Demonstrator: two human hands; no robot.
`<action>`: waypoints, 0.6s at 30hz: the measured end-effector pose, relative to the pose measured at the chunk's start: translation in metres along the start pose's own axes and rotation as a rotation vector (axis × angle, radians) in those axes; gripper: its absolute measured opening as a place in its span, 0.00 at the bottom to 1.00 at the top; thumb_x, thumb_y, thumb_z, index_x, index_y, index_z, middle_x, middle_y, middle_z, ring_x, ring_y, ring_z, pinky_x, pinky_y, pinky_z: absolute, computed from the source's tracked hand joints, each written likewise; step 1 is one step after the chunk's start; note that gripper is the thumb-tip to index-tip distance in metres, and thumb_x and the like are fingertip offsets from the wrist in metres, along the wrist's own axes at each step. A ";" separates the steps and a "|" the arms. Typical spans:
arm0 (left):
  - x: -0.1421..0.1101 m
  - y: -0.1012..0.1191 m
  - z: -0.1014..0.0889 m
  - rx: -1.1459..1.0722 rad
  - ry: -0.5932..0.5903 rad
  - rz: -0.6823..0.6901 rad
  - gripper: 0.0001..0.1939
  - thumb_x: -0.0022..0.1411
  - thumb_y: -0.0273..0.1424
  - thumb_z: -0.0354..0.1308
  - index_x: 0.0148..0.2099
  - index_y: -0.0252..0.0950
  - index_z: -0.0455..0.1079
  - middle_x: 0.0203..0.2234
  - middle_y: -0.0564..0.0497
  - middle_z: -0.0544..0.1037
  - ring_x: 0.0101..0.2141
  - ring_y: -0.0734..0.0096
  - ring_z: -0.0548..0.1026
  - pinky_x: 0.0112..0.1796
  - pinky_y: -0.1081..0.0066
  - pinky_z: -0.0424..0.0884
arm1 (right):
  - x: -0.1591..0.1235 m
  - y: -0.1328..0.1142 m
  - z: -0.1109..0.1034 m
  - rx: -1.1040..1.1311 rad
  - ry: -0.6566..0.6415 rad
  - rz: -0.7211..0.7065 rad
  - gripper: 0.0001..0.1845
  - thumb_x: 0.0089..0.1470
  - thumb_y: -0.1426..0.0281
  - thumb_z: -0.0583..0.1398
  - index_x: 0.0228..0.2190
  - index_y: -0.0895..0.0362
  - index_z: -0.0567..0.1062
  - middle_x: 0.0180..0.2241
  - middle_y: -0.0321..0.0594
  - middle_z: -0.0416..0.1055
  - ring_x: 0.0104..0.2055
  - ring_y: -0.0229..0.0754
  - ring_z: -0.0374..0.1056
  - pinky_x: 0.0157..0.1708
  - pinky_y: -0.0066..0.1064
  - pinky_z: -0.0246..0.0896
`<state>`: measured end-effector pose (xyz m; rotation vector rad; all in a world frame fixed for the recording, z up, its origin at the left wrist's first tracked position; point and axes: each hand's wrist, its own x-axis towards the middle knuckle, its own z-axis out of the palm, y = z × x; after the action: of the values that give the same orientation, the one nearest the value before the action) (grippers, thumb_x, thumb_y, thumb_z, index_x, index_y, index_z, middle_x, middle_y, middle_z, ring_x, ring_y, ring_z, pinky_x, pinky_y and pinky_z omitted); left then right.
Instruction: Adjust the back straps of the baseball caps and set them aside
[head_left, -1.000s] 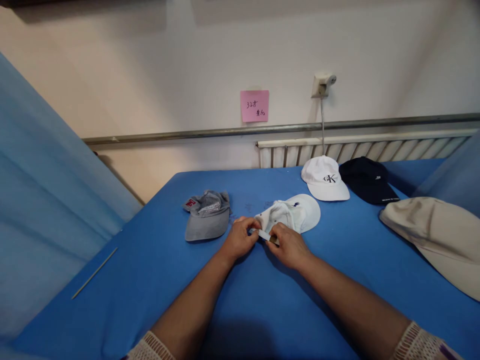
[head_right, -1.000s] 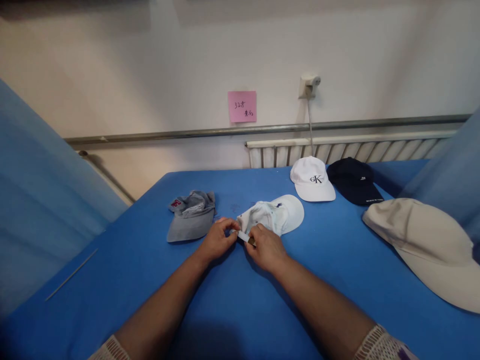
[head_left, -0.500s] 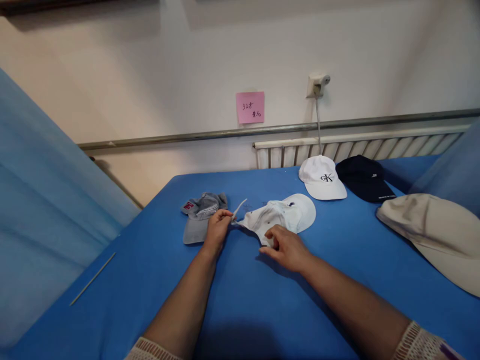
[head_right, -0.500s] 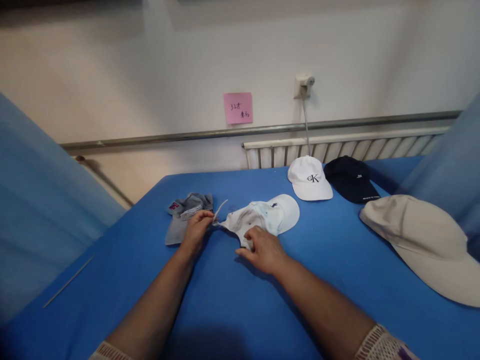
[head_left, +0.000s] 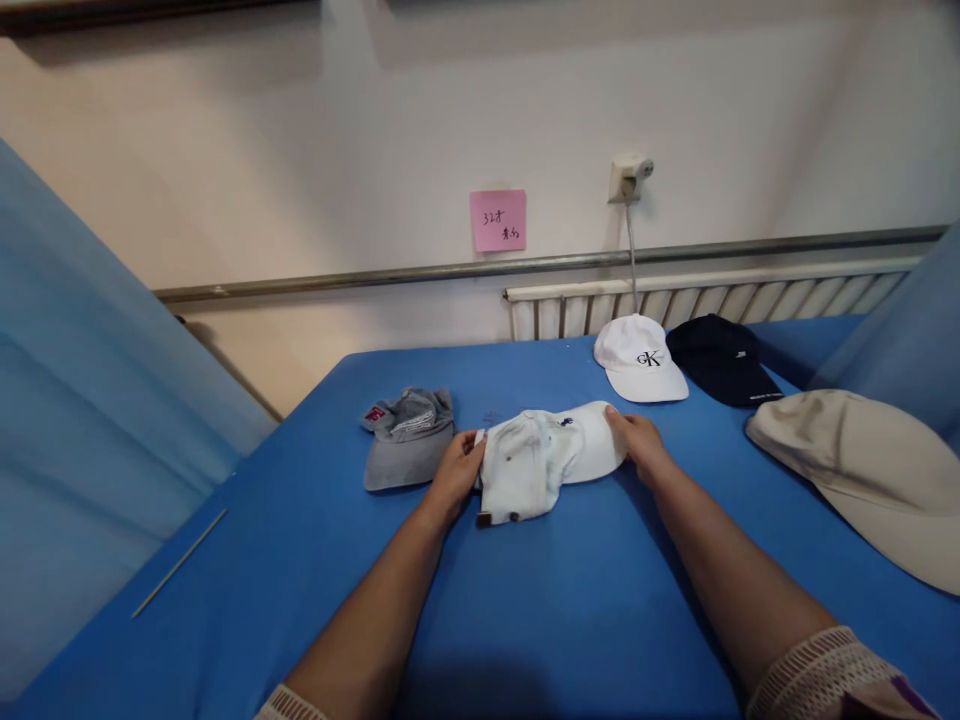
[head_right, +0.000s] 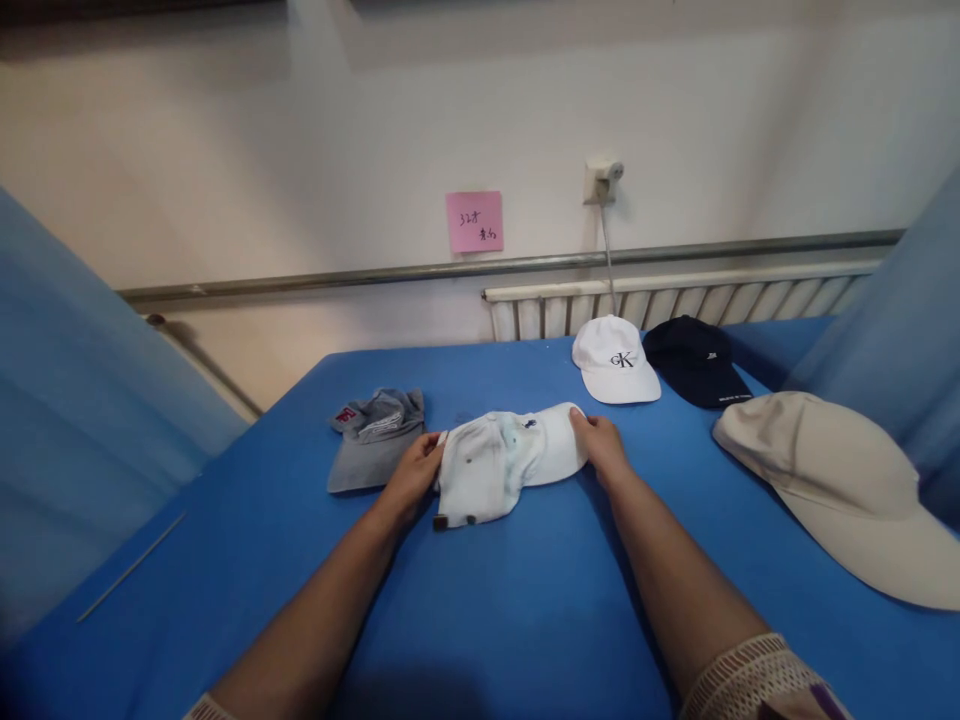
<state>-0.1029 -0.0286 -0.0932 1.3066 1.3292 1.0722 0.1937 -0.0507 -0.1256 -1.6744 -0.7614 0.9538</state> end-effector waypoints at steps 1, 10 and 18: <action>-0.001 0.001 0.000 -0.051 -0.004 -0.031 0.21 0.52 0.41 0.63 0.43 0.33 0.71 0.40 0.44 0.77 0.42 0.63 0.74 0.43 0.68 0.68 | -0.003 -0.002 0.000 0.109 -0.104 0.062 0.21 0.50 0.54 0.60 0.35 0.60 0.75 0.36 0.52 0.77 0.39 0.52 0.74 0.38 0.41 0.69; -0.002 0.004 -0.001 -0.491 -0.046 -0.279 0.15 0.59 0.39 0.60 0.42 0.33 0.68 0.40 0.41 0.77 0.35 0.67 0.78 0.37 0.67 0.74 | -0.001 -0.021 -0.010 0.845 -0.124 -0.085 0.13 0.54 0.67 0.54 0.38 0.56 0.75 0.38 0.42 0.78 0.47 0.45 0.73 0.46 0.39 0.71; -0.022 0.008 0.019 -0.448 -0.425 -0.261 0.19 0.58 0.40 0.62 0.47 0.33 0.69 0.47 0.38 0.75 0.41 0.64 0.77 0.41 0.67 0.73 | -0.053 -0.012 0.038 1.001 -0.411 0.039 0.19 0.48 0.75 0.61 0.43 0.50 0.73 0.42 0.35 0.77 0.50 0.41 0.71 0.47 0.35 0.70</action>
<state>-0.0837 -0.0512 -0.0873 0.9273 0.8490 0.7936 0.1349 -0.0746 -0.1088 -0.6275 -0.3769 1.4163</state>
